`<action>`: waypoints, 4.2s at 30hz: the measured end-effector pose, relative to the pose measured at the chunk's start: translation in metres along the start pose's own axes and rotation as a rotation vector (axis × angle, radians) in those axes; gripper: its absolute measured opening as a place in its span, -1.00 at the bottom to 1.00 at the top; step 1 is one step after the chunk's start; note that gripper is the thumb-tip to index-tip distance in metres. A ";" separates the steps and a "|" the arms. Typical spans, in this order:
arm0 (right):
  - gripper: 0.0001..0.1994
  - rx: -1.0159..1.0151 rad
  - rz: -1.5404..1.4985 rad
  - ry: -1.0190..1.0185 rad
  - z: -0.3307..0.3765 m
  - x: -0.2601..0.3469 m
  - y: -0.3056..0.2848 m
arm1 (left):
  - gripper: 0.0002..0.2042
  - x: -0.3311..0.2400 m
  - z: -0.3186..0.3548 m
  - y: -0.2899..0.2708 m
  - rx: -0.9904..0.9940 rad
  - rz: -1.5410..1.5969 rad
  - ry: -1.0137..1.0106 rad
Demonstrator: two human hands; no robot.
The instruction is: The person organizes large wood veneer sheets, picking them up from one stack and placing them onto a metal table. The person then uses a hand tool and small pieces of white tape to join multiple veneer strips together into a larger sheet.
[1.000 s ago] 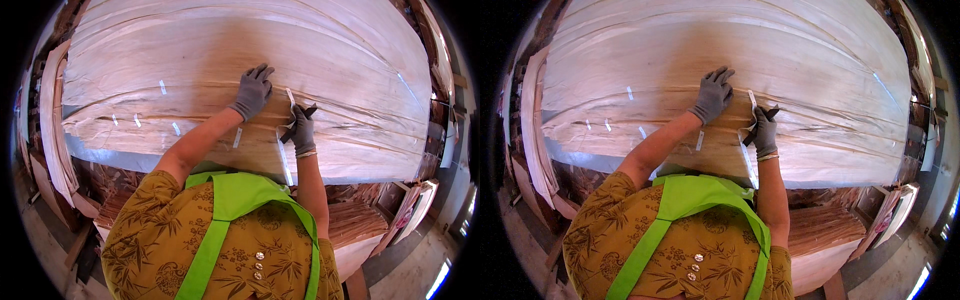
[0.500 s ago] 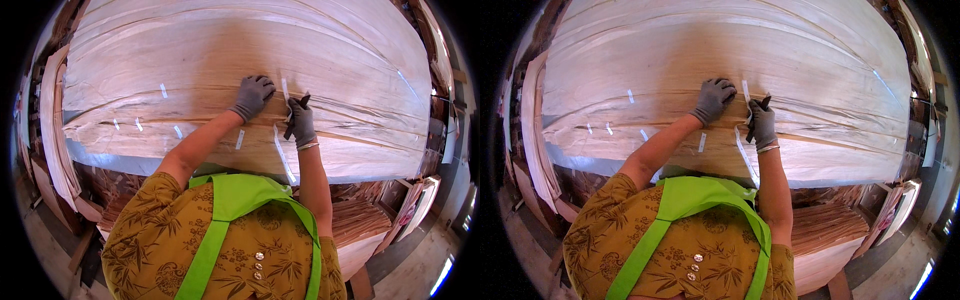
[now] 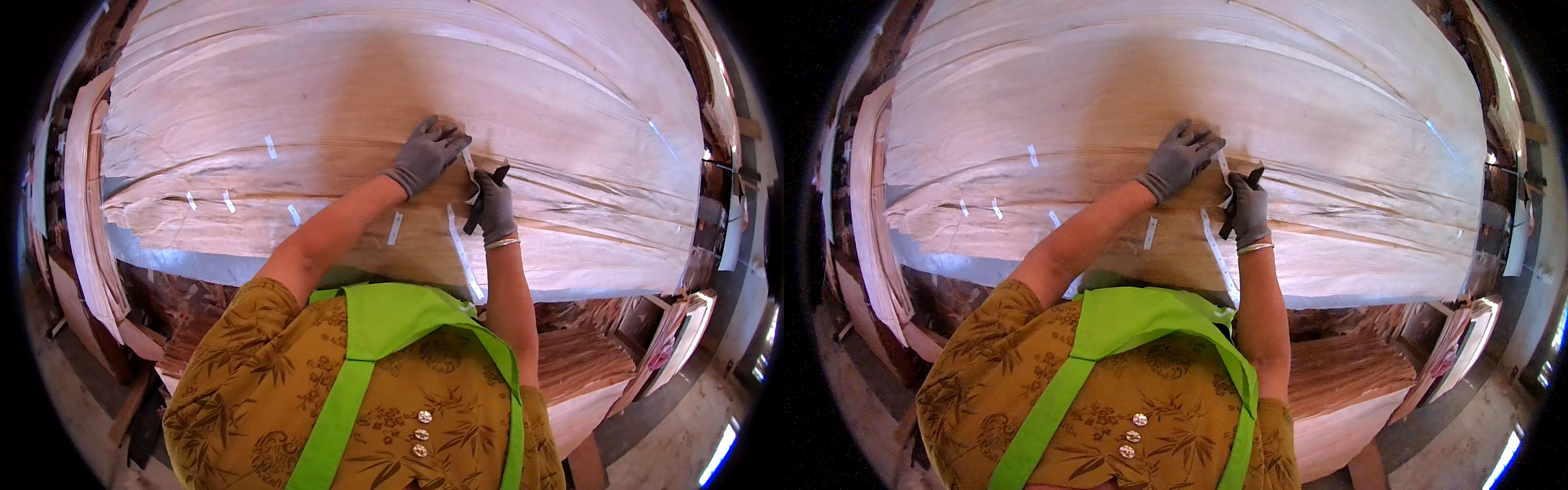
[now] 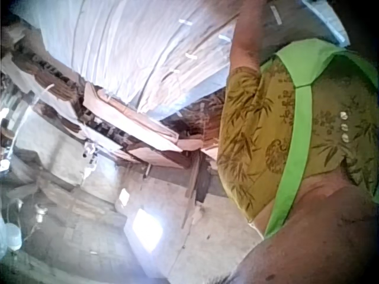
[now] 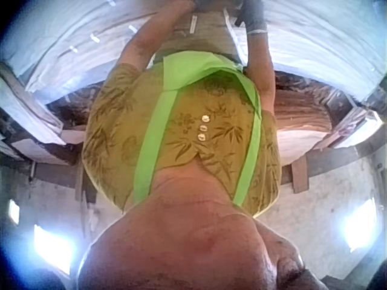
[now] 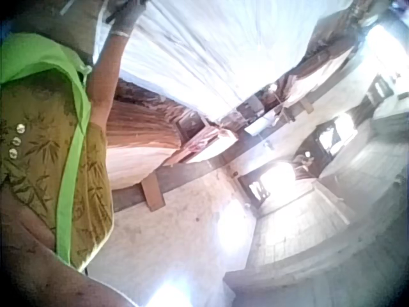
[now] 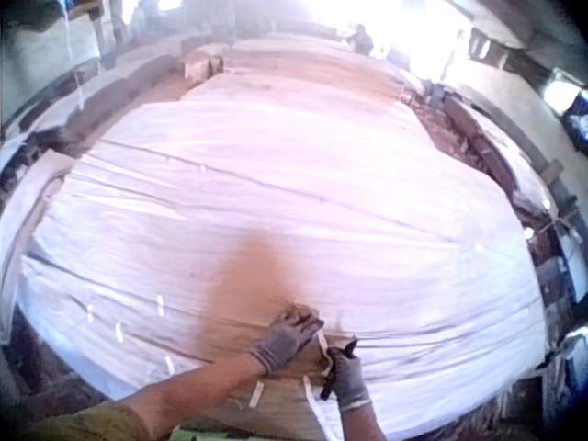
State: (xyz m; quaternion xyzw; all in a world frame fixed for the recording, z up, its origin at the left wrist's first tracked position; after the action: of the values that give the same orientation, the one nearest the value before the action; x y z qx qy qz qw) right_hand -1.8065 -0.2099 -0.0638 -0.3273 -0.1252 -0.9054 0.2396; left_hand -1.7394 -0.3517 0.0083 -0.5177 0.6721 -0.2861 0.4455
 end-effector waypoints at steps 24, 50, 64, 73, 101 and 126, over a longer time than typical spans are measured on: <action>-0.84 -0.048 0.026 -0.006 0.007 -0.002 -0.007 | -0.47 0.008 0.015 -0.028 0.005 0.004 -0.220; -0.80 -0.092 0.037 -0.050 0.023 0.001 -0.008 | -0.86 0.011 0.003 -0.005 0.223 -0.050 -0.230; -0.84 -0.144 0.077 -0.132 0.035 0.011 -0.005 | -0.85 0.014 -0.002 -0.018 0.119 -0.030 -0.244; -0.85 -0.141 0.118 -0.097 0.025 0.003 -0.005 | -0.69 0.006 0.003 -0.014 -0.017 0.136 -0.074; -0.87 -0.164 -0.476 -0.034 0.088 -0.047 -0.171 | -0.66 -0.037 -0.007 0.004 0.242 -0.217 0.213; -0.92 -0.500 -0.018 -0.424 0.148 0.052 -0.613 | -0.73 -0.195 -0.213 0.160 0.287 -0.068 -0.286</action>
State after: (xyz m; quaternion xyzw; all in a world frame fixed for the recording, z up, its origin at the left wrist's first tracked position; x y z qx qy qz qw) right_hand -2.0790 0.3524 0.0390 -0.5561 0.0512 -0.8219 0.1124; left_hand -1.9873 -0.1350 0.0254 -0.5066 0.5364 -0.3174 0.5957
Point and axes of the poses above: each hand's wrist, its own z-axis away from the middle knuckle, its own y-axis out of the palm, x = y × z, the point moved 9 cm from there along -z, towards the middle knuckle, and after that the axes turned 8 degrees about y, right-handed, at the moved point
